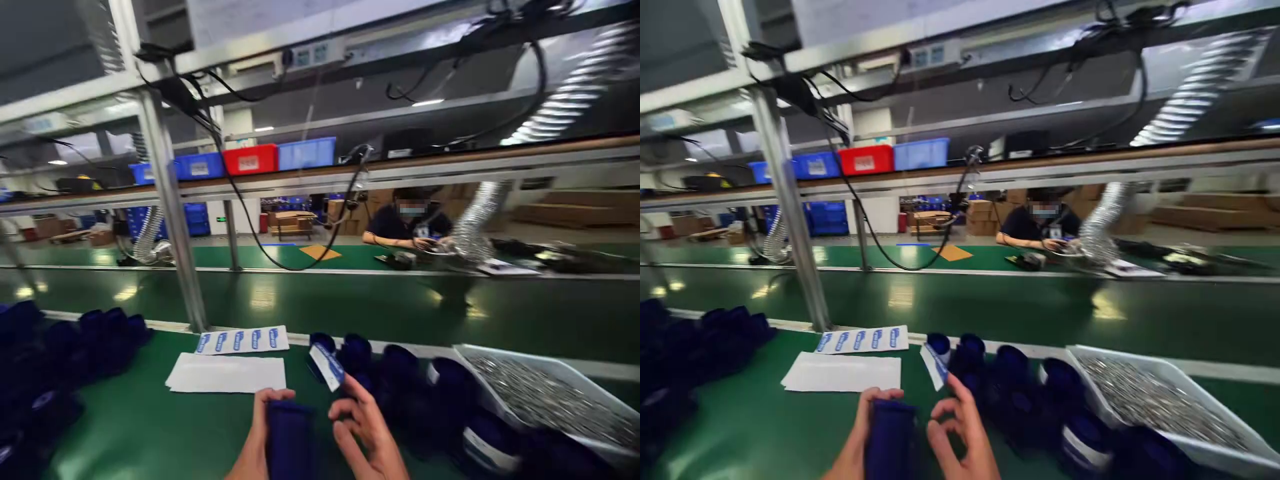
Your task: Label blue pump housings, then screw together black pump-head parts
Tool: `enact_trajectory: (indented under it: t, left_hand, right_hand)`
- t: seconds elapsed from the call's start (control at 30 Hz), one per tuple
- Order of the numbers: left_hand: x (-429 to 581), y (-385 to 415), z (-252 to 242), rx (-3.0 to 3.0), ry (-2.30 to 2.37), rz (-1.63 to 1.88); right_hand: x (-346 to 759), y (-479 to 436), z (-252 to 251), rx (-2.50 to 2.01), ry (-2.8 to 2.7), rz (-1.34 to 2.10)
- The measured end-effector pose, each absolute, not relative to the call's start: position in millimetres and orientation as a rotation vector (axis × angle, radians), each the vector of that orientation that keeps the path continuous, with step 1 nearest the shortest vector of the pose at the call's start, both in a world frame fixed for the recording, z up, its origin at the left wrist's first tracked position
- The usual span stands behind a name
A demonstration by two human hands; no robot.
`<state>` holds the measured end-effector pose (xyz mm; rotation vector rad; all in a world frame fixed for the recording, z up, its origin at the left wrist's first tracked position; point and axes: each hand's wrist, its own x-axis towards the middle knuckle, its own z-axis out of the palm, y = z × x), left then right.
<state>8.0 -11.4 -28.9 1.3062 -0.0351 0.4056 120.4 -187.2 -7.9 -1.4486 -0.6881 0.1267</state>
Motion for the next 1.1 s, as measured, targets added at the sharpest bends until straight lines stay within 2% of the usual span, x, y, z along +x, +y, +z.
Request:
enact_trajectory:
  t: [0.27, 0.53, 0.77, 0.93, 1.1]
  left_hand:
    - [-5, -20, -38, 1.206, 0.15, 0.415]
    - [-5, -19, -57, 1.458, -0.205, 0.56]
    - [-8, -45, -23, 1.832, -0.191, 0.724]
    - [-10, -45, -12, 1.782, -0.112, 0.688]
    - [-9, -29, -8, 1.653, 0.137, 0.582]
  right_hand:
    - [130, -192, -14, -1.441, -0.922, 0.284]
    - [124, -191, -7, -1.42, -1.001, 0.312]
    - [107, -186, -4, -1.58, -0.954, 0.316]
    - [111, -191, -8, -1.668, -1.096, 0.395]
    - [122, -196, -8, -1.617, -1.338, 0.084]
